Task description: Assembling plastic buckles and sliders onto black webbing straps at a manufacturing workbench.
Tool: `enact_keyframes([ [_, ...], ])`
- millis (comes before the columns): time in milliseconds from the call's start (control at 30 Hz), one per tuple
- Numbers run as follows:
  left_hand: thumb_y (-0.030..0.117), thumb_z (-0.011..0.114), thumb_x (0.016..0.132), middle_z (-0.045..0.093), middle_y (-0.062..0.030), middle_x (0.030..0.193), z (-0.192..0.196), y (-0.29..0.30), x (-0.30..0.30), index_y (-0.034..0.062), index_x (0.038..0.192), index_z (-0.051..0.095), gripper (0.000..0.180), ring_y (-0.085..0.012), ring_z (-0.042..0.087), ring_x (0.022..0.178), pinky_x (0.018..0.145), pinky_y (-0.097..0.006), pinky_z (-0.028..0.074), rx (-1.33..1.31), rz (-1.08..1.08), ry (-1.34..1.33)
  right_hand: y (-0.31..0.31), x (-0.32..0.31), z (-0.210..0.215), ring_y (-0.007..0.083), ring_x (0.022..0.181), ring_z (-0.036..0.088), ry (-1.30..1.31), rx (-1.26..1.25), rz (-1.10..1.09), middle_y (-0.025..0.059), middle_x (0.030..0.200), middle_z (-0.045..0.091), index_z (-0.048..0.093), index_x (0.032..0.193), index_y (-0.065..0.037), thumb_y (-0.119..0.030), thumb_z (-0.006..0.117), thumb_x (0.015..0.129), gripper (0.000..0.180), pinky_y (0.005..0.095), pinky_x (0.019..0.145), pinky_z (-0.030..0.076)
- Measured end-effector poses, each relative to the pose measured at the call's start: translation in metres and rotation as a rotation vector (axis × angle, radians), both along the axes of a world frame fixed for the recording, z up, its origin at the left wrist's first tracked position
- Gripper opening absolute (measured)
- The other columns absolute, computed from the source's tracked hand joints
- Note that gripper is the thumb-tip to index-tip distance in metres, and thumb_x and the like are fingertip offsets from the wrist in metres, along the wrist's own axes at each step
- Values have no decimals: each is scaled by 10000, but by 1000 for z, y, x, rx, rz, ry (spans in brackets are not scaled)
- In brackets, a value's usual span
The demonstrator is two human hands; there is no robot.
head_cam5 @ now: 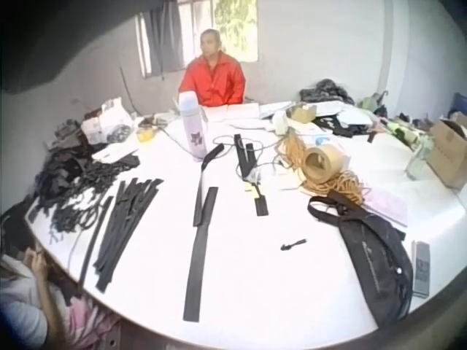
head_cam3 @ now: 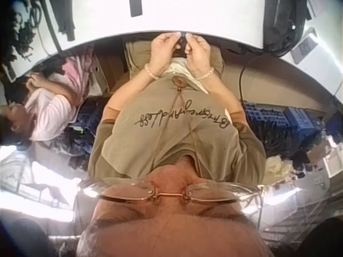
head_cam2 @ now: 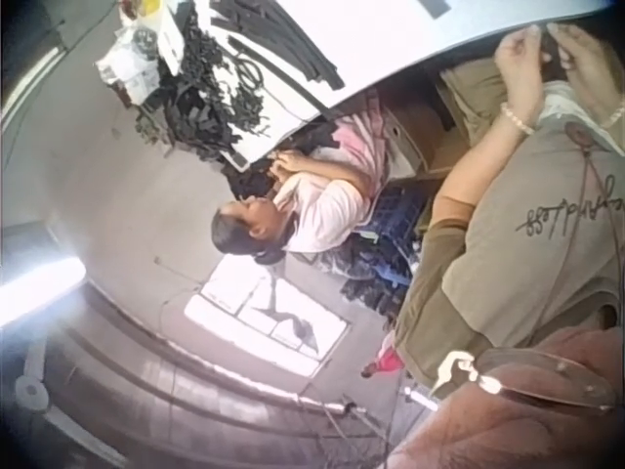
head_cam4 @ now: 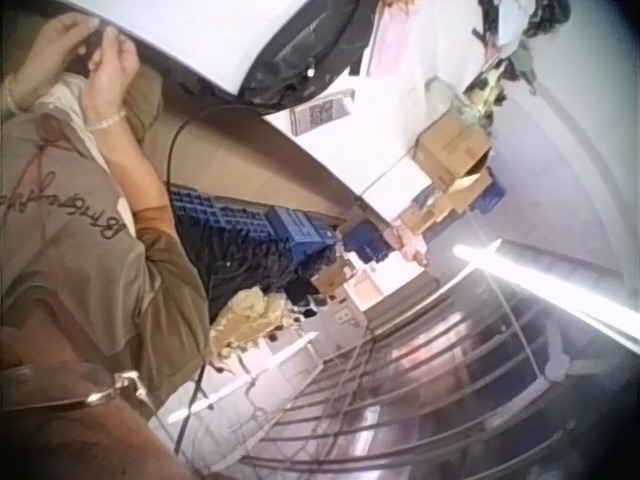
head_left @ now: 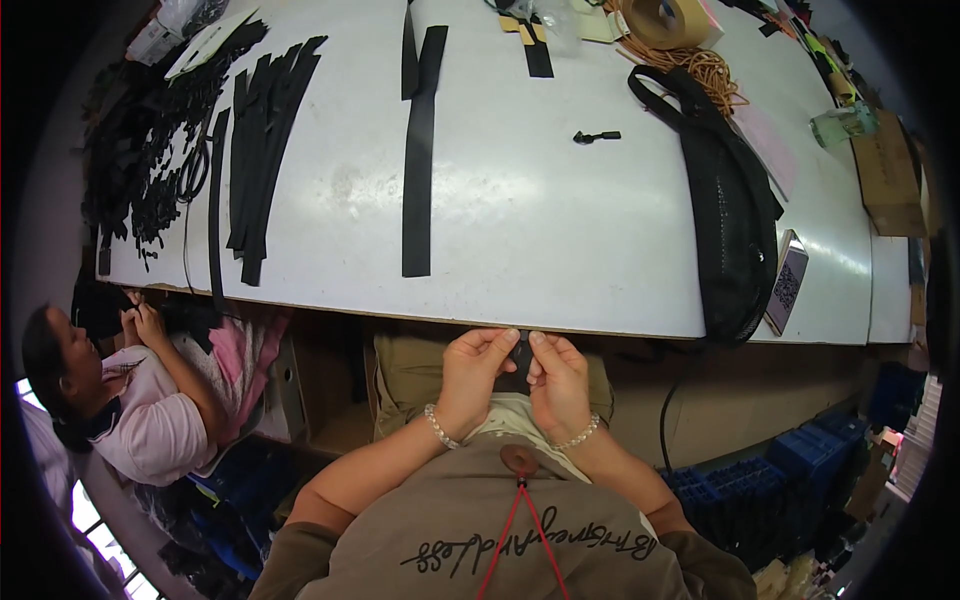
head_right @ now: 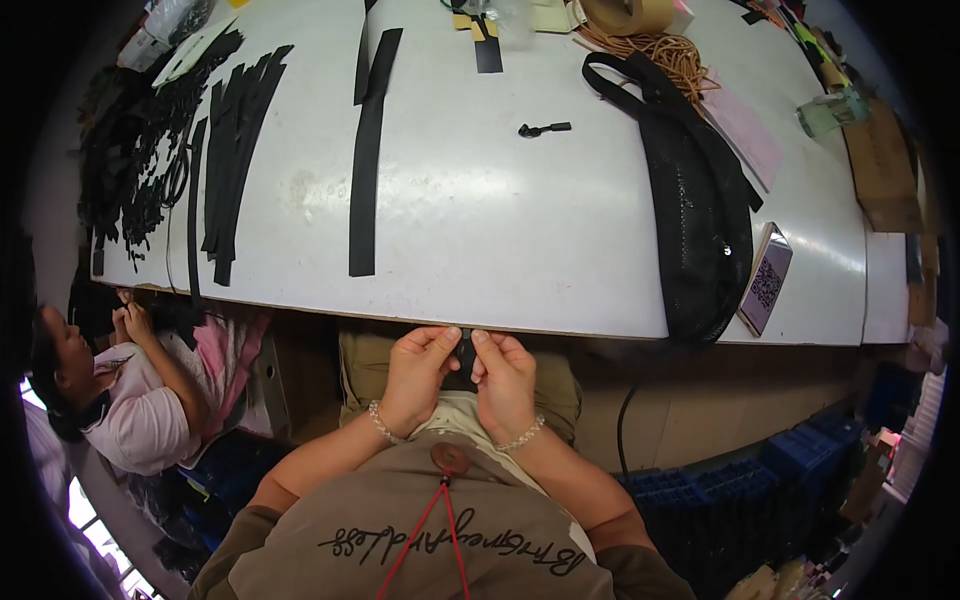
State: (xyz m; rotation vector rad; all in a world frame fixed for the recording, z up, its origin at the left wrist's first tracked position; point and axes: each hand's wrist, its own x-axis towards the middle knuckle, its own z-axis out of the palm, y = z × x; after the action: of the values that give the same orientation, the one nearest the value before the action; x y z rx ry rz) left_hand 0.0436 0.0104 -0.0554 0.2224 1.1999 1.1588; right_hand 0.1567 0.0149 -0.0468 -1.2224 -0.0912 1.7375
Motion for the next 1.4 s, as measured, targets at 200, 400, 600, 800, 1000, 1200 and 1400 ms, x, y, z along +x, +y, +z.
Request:
enact_keyframes([
  [200, 74, 633, 863, 638, -35, 867, 7, 1, -12, 27, 917, 630, 71, -88, 580, 713, 634, -216, 504, -80, -90, -134, 1, 6, -5, 62, 562, 477, -32, 59, 69, -3, 734, 573, 600, 904, -17, -83, 619, 873, 76, 193, 511, 402],
  [400, 20, 633, 845, 630, -48, 910, 18, -12, -22, 16, 937, 629, 92, -94, 585, 787, 667, -220, 513, 29, -245, 61, -9, 16, 8, 66, 671, 541, -191, 361, 224, 29, 836, 598, 600, 921, 15, 17, 616, 842, 81, 198, 589, 452],
  [600, -49, 633, 820, 628, -55, 934, 19, -15, -25, -12, 932, 630, 118, -92, 585, 819, 728, -216, 498, 380, -230, 152, -9, 19, 13, 78, 777, 533, -378, 668, 250, 59, 937, 577, 612, 894, 28, 91, 613, 805, 108, 196, 665, 446],
  [800, -61, 621, 824, 614, -81, 975, 16, -14, -25, -8, 919, 628, 109, -116, 581, 888, 786, -232, 490, 494, -221, 185, -8, 19, 21, 119, 822, 557, -428, 722, 268, 94, 955, 576, 601, 904, 34, 98, 600, 804, 119, 222, 716, 470],
  [1000, -58, 615, 828, 619, -93, 988, 12, -11, -24, 1, 913, 631, 105, -156, 590, 966, 821, -253, 491, 543, -211, 184, -5, 18, 22, 129, 882, 552, -494, 791, 260, 103, 970, 575, 604, 912, 31, 106, 607, 792, 142, 219, 725, 463],
  [1200, -36, 626, 831, 629, -85, 946, 12, -9, -24, -14, 912, 623, 84, -156, 604, 940, 802, -259, 507, 509, -211, 242, -5, 15, 16, 98, 727, 574, -442, 539, 274, 61, 847, 596, 601, 895, 40, 76, 594, 821, 82, 213, 623, 468],
  [1400, 67, 618, 871, 647, -36, 889, 6, 3, -23, -1, 941, 629, 98, -100, 618, 788, 677, -235, 546, -79, -220, -57, 7, 17, -5, 77, 576, 528, -38, 85, 222, 13, 697, 575, 610, 846, -1, -40, 620, 852, 41, 219, 504, 431],
])
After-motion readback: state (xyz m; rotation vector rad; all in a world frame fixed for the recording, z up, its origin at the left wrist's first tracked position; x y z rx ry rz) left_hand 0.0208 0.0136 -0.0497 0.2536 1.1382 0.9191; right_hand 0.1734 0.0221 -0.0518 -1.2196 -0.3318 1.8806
